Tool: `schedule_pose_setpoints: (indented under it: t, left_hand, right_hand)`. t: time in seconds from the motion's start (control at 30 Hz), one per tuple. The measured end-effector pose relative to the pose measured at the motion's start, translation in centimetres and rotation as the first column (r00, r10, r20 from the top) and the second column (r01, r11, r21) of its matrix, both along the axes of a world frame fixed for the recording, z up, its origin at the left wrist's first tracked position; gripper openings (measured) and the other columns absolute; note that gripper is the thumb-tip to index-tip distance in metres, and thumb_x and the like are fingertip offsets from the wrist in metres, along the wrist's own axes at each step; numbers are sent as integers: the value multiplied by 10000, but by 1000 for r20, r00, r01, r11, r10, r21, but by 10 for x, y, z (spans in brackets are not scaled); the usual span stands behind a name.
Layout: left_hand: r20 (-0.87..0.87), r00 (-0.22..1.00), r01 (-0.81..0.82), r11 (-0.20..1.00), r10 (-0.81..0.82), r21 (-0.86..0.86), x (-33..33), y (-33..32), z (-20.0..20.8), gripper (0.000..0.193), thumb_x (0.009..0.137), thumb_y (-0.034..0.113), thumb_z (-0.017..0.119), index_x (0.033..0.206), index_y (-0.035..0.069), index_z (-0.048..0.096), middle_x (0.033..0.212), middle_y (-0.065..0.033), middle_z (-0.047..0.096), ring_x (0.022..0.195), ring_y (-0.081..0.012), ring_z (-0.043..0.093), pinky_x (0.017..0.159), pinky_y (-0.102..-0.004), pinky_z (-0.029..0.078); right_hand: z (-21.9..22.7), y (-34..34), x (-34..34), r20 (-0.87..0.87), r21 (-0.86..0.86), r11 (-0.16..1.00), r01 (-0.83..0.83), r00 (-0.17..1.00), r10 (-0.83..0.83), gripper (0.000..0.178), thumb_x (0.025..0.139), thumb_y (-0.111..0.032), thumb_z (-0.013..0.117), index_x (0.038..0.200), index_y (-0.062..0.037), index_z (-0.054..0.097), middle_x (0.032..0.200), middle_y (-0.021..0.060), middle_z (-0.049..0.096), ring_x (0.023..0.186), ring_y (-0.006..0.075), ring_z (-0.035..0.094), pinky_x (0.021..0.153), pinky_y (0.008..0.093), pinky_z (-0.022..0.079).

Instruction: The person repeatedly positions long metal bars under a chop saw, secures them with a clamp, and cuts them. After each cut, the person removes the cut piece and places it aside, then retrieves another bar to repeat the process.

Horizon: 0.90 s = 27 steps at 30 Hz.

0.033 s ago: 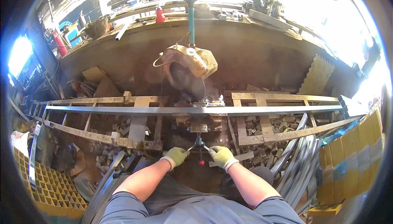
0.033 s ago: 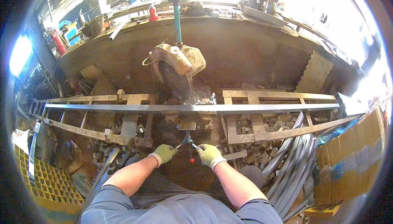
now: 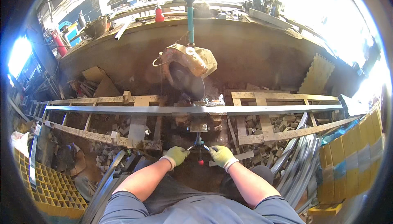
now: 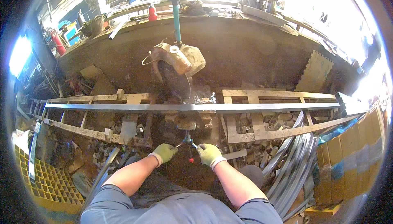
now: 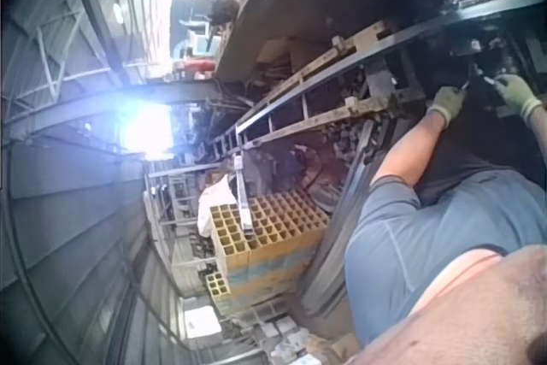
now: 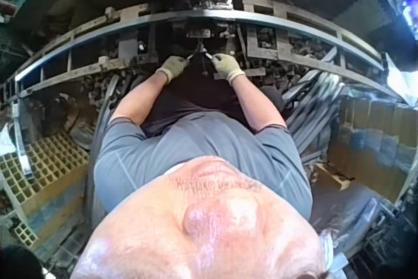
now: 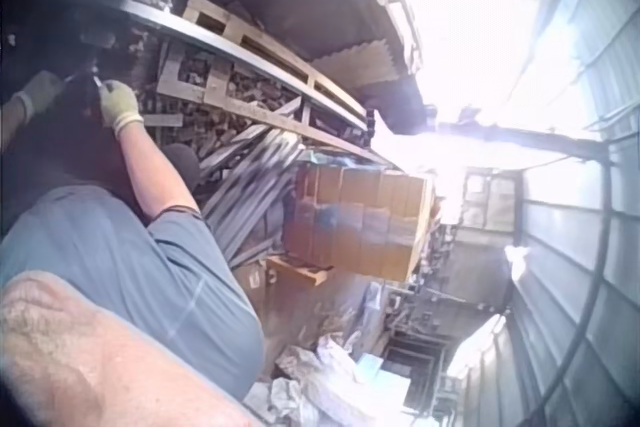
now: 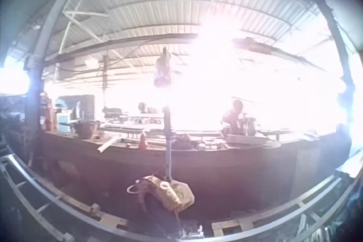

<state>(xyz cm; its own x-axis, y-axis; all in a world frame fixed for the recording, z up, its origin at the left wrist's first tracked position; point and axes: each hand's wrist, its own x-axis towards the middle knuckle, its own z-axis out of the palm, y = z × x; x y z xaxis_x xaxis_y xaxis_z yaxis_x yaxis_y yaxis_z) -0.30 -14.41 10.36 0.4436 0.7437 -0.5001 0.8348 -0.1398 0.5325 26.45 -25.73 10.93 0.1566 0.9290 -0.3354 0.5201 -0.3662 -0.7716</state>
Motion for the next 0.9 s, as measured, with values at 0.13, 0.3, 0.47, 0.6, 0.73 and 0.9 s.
schedule_pose_setpoints:
  t: [0.13, 0.3, 0.47, 0.6, 0.73, 0.9]
  left_hand:
    - [-130, 989, 81, 995, -73, 54, -4, 2, -5, 542, 1128, 520, 584, 1237, 57, 844, 1283, -251, 806, 1243, -514, 724, 1074, -583, 568]
    - [-227, 948, 218, 974, -225, -56, 21, 8, 58, 543, 1099, 541, 620, 1348, 90, 790, 1329, -219, 802, 1276, -448, 741, 1086, -551, 578]
    - [310, 938, -257, 909, 154, 328, 8, 60, 90, 465, 1089, 425, 671, 1347, 54, 779, 1290, -250, 802, 1207, -467, 754, 1035, -546, 600]
    - [650, 719, -633, 620, 247, 464, -6, 128, 44, 425, 1091, 349, 711, 1377, 39, 760, 1289, -258, 794, 1216, -450, 752, 1026, -510, 600]
    - [848, 479, -793, 525, 226, 308, 2, 158, 26, 413, 1081, 293, 707, 1416, 56, 754, 1311, -233, 801, 1229, -429, 763, 1047, -512, 603]
    - [715, 614, -635, 747, 334, 196, 4, 176, 29, 457, 1096, 345, 683, 1474, 92, 730, 1401, -225, 775, 1324, -431, 720, 1128, -492, 570]
  right_hand:
    - [-31, 1, 0, -49, 52, 999, -16, 999, 19, 394, 1129, -368, 700, 1352, -60, 804, 1034, 191, 844, 935, 318, 825, 874, 424, 621]
    - [-38, -5, 13, -54, 84, 993, 81, 996, -77, 386, 1137, -358, 659, 1317, -55, 818, 995, 163, 850, 882, 272, 821, 840, 415, 623]
    - [-18, -7, 5, 9, 126, 987, 99, 995, -101, 440, 1109, -376, 731, 1366, -23, 784, 1125, 183, 850, 1004, 245, 814, 913, 380, 625]
    - [17, -5, 13, 116, 189, 975, 118, 983, -141, 438, 1103, -377, 775, 1395, -51, 783, 1249, 200, 845, 1142, 267, 817, 1007, 378, 614]
    - [87, 31, 56, 24, 366, 911, 189, 977, -212, 336, 1106, -258, 803, 1374, -54, 801, 1188, 59, 833, 1057, 141, 753, 928, 312, 617]
    - [212, 142, 106, -313, 562, 753, 342, 931, -188, 313, 1106, -304, 801, 1304, -62, 810, 1134, 61, 827, 1059, 174, 757, 985, 359, 598]
